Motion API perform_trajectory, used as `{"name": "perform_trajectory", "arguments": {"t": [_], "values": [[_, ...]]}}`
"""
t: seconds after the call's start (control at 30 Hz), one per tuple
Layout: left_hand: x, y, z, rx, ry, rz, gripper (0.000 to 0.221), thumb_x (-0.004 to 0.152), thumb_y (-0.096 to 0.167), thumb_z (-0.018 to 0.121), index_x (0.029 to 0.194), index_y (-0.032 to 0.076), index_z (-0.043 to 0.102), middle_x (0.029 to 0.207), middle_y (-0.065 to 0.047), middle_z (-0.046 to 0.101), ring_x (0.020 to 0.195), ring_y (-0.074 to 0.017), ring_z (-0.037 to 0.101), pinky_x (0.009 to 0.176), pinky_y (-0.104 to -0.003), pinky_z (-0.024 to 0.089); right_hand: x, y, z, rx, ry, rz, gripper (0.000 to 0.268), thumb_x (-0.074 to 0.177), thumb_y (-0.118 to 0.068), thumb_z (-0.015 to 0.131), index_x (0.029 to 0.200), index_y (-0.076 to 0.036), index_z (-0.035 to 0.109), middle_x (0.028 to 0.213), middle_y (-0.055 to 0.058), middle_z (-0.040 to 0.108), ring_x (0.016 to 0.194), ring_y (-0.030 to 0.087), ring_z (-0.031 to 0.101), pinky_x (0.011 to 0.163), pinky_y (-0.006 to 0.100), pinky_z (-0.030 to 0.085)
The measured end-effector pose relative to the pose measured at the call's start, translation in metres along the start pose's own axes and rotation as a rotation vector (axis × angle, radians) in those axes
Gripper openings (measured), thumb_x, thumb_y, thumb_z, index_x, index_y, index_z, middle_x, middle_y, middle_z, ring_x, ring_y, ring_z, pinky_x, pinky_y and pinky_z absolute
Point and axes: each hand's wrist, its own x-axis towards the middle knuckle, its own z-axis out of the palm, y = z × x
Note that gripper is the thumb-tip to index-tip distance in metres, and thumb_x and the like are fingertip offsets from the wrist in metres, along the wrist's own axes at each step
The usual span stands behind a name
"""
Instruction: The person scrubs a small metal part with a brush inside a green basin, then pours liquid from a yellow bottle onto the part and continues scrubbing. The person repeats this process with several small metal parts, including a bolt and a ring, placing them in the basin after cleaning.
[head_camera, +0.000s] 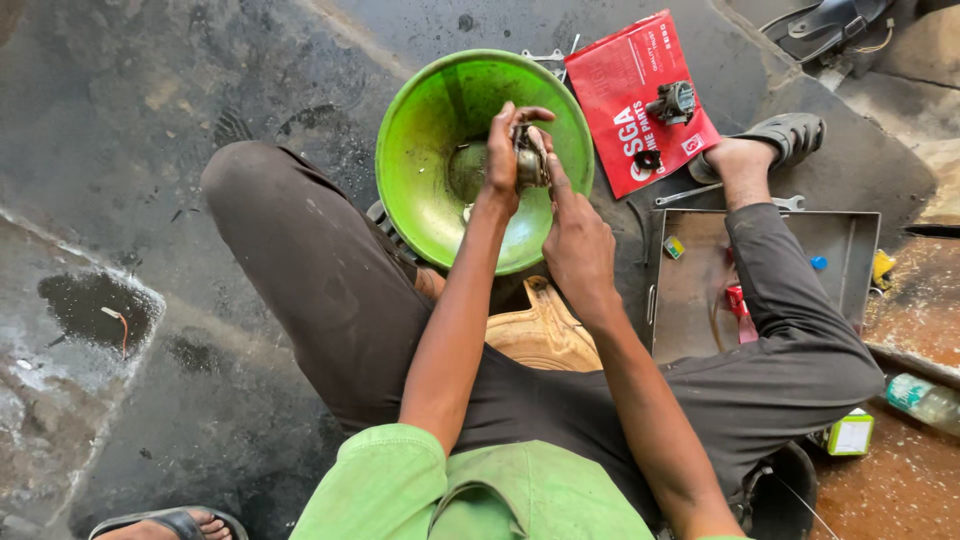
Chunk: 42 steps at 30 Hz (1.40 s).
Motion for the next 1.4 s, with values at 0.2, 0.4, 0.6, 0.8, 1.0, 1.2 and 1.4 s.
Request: {"name": "perform_trajectory", "arguments": {"t": [0.2,0.4,0.6,0.8,1.0,1.2,1.4], "values": [[-0.014,-0.009,0.005,0.235,0.006,0.338,0.056,0.115,0.041,0.028,0.113,0.004,0.069,0.072,-0.005,0.063,0.062,-0.0116,0.055,0.059,-0.027,0.046,-0.019,-0.013,0.029,0.181,0.122,-0.05,0.065,0.1,0.0,0.051,0.161,-0.014,0.033,0.101,0.029,0.067,0.084,0.047,0.067,0.073,0.053,0.051],[-0.029,-0.013,0.007,0.424,-0.024,0.44,0.052,0.114,0.04,0.033,0.113,0.006,0.072,0.081,-0.005,0.066,0.069,-0.0095,0.055,0.062,-0.025,0.043,-0.023,-0.003,0.041,0.574,0.026,0.159,0.063,0.106,-0.005,0.05,0.165,-0.018,0.033,0.08,0.014,0.06,0.065,0.021,0.056,0.06,0.036,0.049],[-0.029,-0.008,0.01,0.458,-0.025,0.567,0.049,0.112,0.039,0.037,0.103,0.006,0.071,0.085,-0.006,0.072,0.068,-0.0097,0.062,0.059,-0.025,0.045,-0.022,-0.012,0.02,1.067,-0.186,0.437,0.062,0.105,-0.009,0.044,0.163,-0.026,0.032,0.072,-0.004,0.05,0.047,0.003,0.038,0.038,0.021,0.033],[-0.031,-0.001,0.014,0.52,0.001,0.579,0.045,0.113,0.037,0.038,0.104,0.005,0.069,0.086,-0.007,0.072,0.066,-0.0096,0.058,0.062,-0.025,0.045,-0.02,-0.023,0.011,1.19,-0.182,0.462,0.063,0.104,-0.008,0.046,0.163,-0.025,0.029,0.074,-0.003,0.054,0.047,0.004,0.04,0.038,0.02,0.032],[-0.026,-0.009,0.007,0.549,0.098,0.36,0.044,0.107,0.036,0.033,0.106,0.007,0.066,0.069,-0.005,0.063,0.056,-0.0103,0.056,0.05,-0.024,0.043,-0.017,-0.026,0.026,0.917,-0.055,0.289,0.066,0.106,-0.007,0.049,0.167,-0.022,0.03,0.073,0.001,0.051,0.052,0.01,0.042,0.044,0.027,0.039],[0.003,-0.023,-0.011,0.347,0.041,0.155,0.052,0.11,0.038,0.036,0.092,0.002,0.068,0.065,-0.006,0.056,0.058,-0.0152,0.059,0.052,-0.029,0.046,-0.011,-0.003,0.035,0.228,0.239,-0.107,0.057,0.112,-0.005,0.047,0.165,-0.019,0.029,0.096,0.026,0.062,0.085,0.047,0.065,0.076,0.05,0.052],[0.009,-0.027,-0.028,0.34,0.107,0.143,0.052,0.11,0.041,0.035,0.087,0.005,0.065,0.073,-0.008,0.062,0.058,-0.0166,0.058,0.054,-0.031,0.047,-0.016,0.002,0.038,0.038,-0.045,0.016,0.091,0.081,0.008,0.056,0.164,-0.012,0.025,0.09,0.025,0.064,0.077,0.047,0.064,0.072,0.057,0.051]]}}
